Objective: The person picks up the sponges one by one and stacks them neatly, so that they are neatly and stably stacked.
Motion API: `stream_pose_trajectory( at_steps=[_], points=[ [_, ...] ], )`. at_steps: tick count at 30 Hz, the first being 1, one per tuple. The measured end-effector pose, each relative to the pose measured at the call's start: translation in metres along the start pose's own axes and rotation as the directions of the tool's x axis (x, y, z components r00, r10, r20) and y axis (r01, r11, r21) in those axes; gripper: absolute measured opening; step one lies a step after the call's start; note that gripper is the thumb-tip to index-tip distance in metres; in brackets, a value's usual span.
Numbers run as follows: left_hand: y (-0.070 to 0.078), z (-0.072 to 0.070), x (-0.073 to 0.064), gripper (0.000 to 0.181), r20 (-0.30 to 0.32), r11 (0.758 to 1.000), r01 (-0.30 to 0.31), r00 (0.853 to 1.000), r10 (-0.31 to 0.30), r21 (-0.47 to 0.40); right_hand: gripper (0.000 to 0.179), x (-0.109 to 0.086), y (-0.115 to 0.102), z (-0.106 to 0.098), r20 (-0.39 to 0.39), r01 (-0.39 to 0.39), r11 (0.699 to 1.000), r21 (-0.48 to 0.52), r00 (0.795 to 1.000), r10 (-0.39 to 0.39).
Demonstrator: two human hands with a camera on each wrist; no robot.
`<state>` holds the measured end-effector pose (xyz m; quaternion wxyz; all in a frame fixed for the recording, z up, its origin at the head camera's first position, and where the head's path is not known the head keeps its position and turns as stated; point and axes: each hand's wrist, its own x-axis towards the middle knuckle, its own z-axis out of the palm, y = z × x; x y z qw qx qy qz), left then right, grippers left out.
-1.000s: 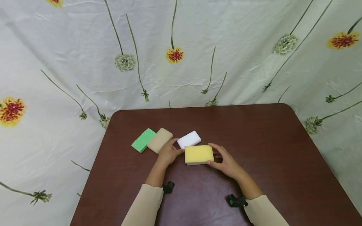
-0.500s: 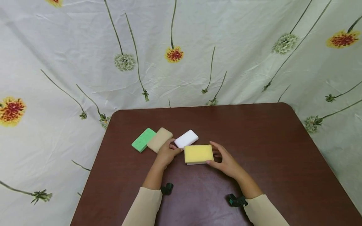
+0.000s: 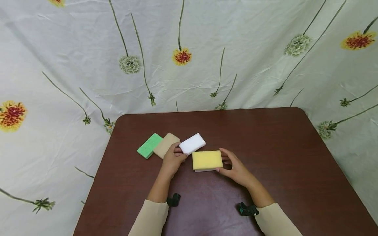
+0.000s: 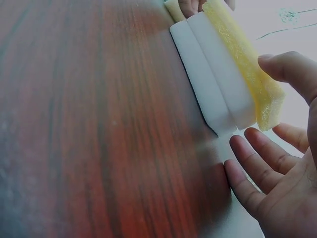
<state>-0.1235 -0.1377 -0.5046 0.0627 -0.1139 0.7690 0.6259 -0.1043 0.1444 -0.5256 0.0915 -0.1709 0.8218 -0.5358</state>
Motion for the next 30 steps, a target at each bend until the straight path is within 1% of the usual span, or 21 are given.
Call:
stream_pose_trajectory(
  at_steps=[4,7,10,14,15,24,27,30],
  points=[
    [0.005,0.0,-0.003,0.067,-0.02,0.997,-0.031,0.999,0.03,-0.068,0.08,0.001,0.0,0.002,-0.006,-0.011,1.0,-0.006,1.0,0.011],
    [0.008,0.0,-0.004,0.068,-0.015,0.992,-0.038,0.999,0.036,-0.117,0.08,0.002,-0.001,0.002,-0.009,-0.016,1.0,-0.006,1.0,0.016],
    [0.009,0.0,-0.005,0.069,-0.005,0.989,-0.038,0.999,0.038,-0.144,0.077,-0.001,-0.016,0.001,-0.013,-0.019,1.0,0.0,1.0,0.019],
    [0.01,-0.002,-0.009,0.069,0.007,0.99,-0.034,0.999,0.035,-0.139,0.075,-0.006,-0.036,-0.002,-0.015,-0.014,1.0,0.012,1.0,0.014],
    [0.01,-0.003,-0.01,0.069,0.012,0.99,-0.029,0.999,0.031,-0.138,0.075,-0.006,-0.038,-0.002,-0.011,-0.011,1.0,0.013,1.0,0.011],
    [0.013,-0.005,-0.016,0.069,0.092,0.983,-0.006,0.996,0.023,-0.184,0.074,-0.006,-0.041,-0.004,0.001,-0.017,1.0,0.009,1.0,0.017],
    [0.013,-0.005,-0.017,0.069,0.125,0.98,-0.003,0.992,0.029,-0.199,0.075,-0.006,-0.041,-0.004,0.003,-0.019,1.0,0.007,1.0,0.019],
    [0.012,-0.005,-0.019,0.069,0.168,0.981,-0.007,0.985,0.04,-0.195,0.075,-0.006,-0.041,-0.004,0.002,-0.021,1.0,0.005,1.0,0.021]
  ],
)
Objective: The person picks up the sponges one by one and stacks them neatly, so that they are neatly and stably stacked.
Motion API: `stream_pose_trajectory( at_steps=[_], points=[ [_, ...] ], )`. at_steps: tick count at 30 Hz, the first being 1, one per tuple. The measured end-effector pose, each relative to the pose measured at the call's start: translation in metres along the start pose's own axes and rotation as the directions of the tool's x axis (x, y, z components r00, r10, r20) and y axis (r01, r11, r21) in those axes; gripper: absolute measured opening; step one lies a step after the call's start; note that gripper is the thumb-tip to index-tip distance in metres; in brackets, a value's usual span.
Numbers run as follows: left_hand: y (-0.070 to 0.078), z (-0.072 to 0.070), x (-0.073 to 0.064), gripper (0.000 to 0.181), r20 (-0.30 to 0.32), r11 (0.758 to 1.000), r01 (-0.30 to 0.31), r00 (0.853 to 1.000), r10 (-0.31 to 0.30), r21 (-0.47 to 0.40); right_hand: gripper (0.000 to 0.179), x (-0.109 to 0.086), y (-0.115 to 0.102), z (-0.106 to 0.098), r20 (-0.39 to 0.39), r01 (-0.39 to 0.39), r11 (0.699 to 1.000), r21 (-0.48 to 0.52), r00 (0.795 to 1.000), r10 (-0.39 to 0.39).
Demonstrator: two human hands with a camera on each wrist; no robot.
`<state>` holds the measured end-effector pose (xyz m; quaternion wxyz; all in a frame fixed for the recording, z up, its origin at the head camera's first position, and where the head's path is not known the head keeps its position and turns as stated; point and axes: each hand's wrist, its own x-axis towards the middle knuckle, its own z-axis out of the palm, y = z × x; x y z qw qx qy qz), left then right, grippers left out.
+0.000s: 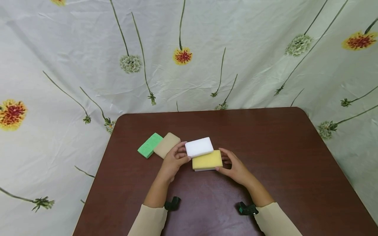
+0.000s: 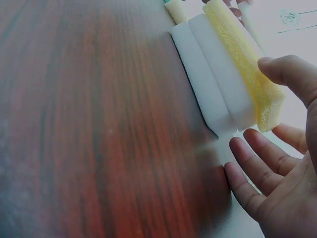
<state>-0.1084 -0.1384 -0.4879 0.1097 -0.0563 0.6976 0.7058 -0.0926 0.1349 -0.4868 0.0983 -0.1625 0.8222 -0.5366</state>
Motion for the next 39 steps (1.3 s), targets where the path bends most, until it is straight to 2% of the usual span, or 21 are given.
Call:
stream_pose_trajectory(
  at_steps=[5,17,28,39],
  points=[
    [-0.0025,0.0006,-0.0022,0.066,0.06,0.999,-0.016,0.998,0.014,0.035,0.075,0.0001,-0.0004,0.0004,-0.004,-0.002,1.0,0.0,1.0,0.002],
    [-0.0046,0.0046,-0.0053,0.061,0.137,0.992,-0.054,0.99,0.039,0.11,0.075,0.0004,-0.0002,0.0006,-0.003,0.012,1.0,0.007,1.0,-0.012],
    [-0.0068,0.0058,-0.0061,0.063,0.15,0.979,-0.096,0.986,0.069,0.181,0.075,0.0004,0.0005,0.0014,-0.005,0.013,1.0,0.002,1.0,-0.013],
    [-0.0072,0.0062,-0.0067,0.067,0.147,0.965,-0.112,0.986,0.079,0.237,0.074,-0.0001,-0.001,0.0014,-0.005,0.021,1.0,0.011,1.0,-0.021]
  ],
)
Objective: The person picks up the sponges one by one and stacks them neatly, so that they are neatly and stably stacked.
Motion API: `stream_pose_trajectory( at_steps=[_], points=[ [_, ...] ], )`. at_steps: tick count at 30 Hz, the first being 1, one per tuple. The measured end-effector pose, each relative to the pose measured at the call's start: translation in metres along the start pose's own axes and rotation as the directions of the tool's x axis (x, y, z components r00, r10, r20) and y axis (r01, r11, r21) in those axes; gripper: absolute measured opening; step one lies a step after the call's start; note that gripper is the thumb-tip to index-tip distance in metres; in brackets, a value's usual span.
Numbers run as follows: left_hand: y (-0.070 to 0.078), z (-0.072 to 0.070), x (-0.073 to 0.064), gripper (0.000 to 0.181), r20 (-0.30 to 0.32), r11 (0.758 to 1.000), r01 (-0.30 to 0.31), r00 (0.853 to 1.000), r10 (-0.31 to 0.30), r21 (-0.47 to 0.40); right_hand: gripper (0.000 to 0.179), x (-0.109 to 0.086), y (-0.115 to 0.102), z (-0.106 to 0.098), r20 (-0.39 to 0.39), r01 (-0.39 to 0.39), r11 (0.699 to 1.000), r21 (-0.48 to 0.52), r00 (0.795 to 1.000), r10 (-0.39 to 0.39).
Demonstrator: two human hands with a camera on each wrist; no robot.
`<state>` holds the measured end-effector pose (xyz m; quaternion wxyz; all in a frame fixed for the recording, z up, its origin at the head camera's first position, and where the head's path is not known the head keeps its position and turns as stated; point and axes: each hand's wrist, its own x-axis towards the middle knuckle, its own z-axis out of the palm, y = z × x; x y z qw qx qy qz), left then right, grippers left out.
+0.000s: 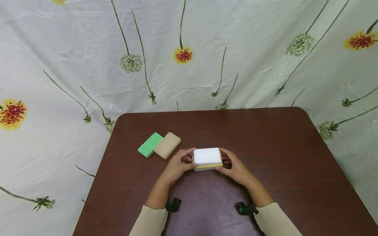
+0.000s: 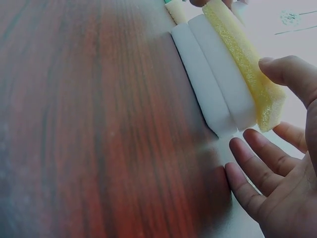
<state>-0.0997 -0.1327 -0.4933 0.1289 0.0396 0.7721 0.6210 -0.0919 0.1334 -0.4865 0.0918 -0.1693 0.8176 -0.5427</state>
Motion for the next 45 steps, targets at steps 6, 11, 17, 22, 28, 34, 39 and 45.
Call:
stream_pose_trajectory(
  at_steps=[6,11,17,22,28,34,39,45],
  points=[
    [0.001,0.001,0.0,0.065,-0.022,0.999,-0.008,1.0,0.009,0.042,0.078,0.004,0.023,0.004,-0.008,-0.002,1.0,-0.013,1.0,0.002],
    [0.002,0.001,0.0,0.064,-0.027,0.998,-0.001,1.0,0.002,0.062,0.082,0.007,0.04,0.005,-0.009,0.016,1.0,-0.014,1.0,-0.016],
    [0.002,0.002,0.0,0.064,-0.033,0.996,0.005,0.999,-0.002,0.088,0.074,0.008,0.037,0.004,-0.037,0.047,0.999,0.0,0.998,-0.047],
    [0.0,0.002,0.001,0.063,-0.036,0.995,0.01,0.999,-0.007,0.097,0.071,0.009,0.034,0.005,-0.045,0.061,0.998,-0.007,0.997,-0.061],
    [-0.001,0.003,0.001,0.064,-0.028,0.996,0.012,1.0,-0.01,0.086,0.071,0.009,0.033,0.007,-0.042,0.072,0.997,-0.002,0.996,-0.072],
    [-0.002,0.002,0.0,0.064,-0.018,0.997,0.014,1.0,-0.012,0.076,0.07,0.009,0.033,0.007,-0.04,0.039,0.999,0.027,0.998,-0.038],
    [-0.001,0.002,0.0,0.063,-0.021,0.997,0.009,1.0,-0.007,0.076,0.069,0.009,0.033,0.006,-0.043,0.037,0.998,0.042,0.998,-0.036],
    [0.0,0.004,0.0,0.063,-0.029,0.997,0.016,0.999,-0.014,0.08,0.068,0.009,0.033,0.007,-0.056,0.074,0.996,0.047,0.996,-0.071]
  ],
)
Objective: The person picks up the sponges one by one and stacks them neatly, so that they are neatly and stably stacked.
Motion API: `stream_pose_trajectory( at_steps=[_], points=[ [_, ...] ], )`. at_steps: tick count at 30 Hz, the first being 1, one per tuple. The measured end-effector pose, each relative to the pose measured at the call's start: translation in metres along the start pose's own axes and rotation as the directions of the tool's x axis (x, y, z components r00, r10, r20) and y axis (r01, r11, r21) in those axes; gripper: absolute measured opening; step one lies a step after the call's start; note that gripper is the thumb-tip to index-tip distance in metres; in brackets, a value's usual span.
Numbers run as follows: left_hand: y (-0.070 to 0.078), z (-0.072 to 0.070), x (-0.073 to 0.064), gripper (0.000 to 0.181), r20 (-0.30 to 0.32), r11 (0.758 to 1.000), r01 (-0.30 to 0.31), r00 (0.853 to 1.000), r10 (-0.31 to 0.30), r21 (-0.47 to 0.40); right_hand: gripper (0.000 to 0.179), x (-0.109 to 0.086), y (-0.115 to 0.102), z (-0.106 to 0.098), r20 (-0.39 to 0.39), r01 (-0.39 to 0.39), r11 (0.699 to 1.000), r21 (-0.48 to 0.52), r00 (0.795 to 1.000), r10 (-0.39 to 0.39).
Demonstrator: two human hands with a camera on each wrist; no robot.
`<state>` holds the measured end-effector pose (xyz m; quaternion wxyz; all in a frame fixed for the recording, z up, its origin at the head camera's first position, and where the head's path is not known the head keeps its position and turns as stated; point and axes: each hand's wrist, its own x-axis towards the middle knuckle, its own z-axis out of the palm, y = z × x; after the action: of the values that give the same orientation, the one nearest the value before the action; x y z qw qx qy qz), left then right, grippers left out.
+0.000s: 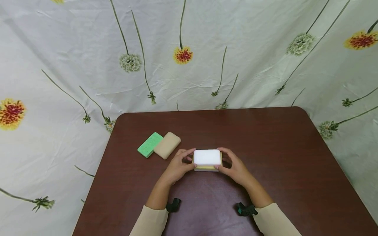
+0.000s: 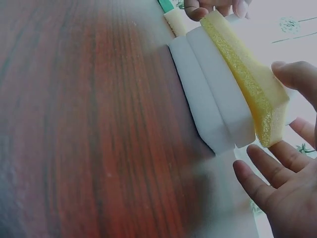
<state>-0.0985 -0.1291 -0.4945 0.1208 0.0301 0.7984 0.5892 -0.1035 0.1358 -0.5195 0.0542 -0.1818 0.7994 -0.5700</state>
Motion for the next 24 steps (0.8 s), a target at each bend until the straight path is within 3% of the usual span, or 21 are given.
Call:
stream_pose_trajectory(
  at_steps=[11,24],
  points=[
    [0.0,-0.002,-0.002,0.074,0.058,0.998,0.012,0.998,-0.008,-0.054,0.068,-0.001,-0.002,0.002,-0.011,0.057,0.998,-0.028,0.998,-0.058],
    [0.001,0.003,-0.002,0.066,0.007,1.0,0.014,1.0,-0.014,-0.01,0.069,-0.004,-0.009,0.001,-0.005,0.048,0.998,-0.04,0.999,-0.048]
  ],
)
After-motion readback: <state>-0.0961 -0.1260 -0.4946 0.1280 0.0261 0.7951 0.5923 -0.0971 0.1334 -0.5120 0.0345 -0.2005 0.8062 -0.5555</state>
